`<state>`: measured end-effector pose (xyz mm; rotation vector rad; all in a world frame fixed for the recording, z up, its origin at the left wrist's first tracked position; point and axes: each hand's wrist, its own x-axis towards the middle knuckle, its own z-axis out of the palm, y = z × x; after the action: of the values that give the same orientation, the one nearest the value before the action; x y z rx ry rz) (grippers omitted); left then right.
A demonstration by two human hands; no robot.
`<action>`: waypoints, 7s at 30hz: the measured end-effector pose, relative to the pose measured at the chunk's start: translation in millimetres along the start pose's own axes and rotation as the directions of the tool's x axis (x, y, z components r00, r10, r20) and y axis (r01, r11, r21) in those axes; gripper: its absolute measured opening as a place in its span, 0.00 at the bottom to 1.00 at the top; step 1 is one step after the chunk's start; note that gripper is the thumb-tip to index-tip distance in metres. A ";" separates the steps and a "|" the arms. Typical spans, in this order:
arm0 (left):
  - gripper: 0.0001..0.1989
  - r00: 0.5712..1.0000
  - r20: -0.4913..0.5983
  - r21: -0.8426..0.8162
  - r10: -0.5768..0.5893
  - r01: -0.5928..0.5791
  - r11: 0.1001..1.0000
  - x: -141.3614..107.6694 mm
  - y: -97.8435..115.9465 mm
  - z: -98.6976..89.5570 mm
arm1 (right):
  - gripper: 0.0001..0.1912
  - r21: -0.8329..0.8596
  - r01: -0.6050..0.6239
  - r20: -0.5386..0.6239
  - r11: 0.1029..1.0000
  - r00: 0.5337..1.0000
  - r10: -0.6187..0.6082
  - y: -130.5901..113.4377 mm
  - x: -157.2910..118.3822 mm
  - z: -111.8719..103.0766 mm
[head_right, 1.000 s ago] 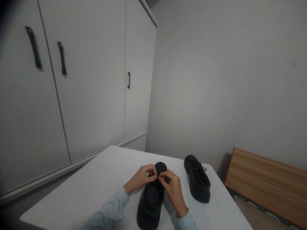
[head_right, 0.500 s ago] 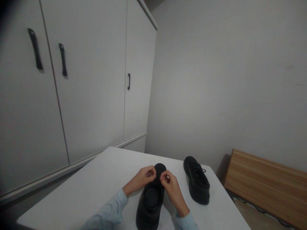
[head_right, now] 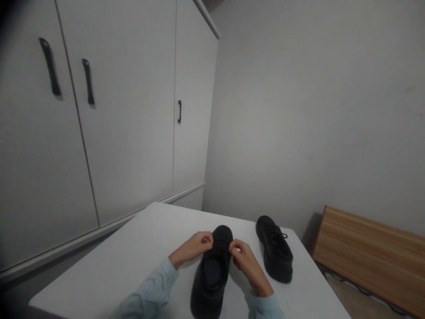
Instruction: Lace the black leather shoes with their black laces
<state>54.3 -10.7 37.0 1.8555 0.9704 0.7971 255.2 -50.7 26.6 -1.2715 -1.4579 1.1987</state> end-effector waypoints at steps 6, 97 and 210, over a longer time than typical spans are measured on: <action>0.05 0.999 0.039 0.013 -0.011 0.011 1.000 3.1 -7.7 -6.6 | 0.11 -0.058 -0.058 0.030 0.997 0.998 0.060 2.0 -2.8 -4.4; 0.10 0.998 -0.059 0.690 -0.006 0.045 0.723 2.2 -54.3 -18.0 | 0.07 -0.848 0.242 -0.134 0.471 0.763 -0.633 22.0 0.1 -60.8; 0.10 0.903 -0.317 0.340 0.290 -0.177 0.924 7.1 -31.5 -26.5 | 0.07 -0.897 0.437 0.172 0.070 0.490 -0.855 -13.0 -33.1 75.7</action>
<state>26.6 15.9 20.7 2.1681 1.1624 1.2291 183.5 -93.8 24.8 -1.0166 -2.0291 -0.6526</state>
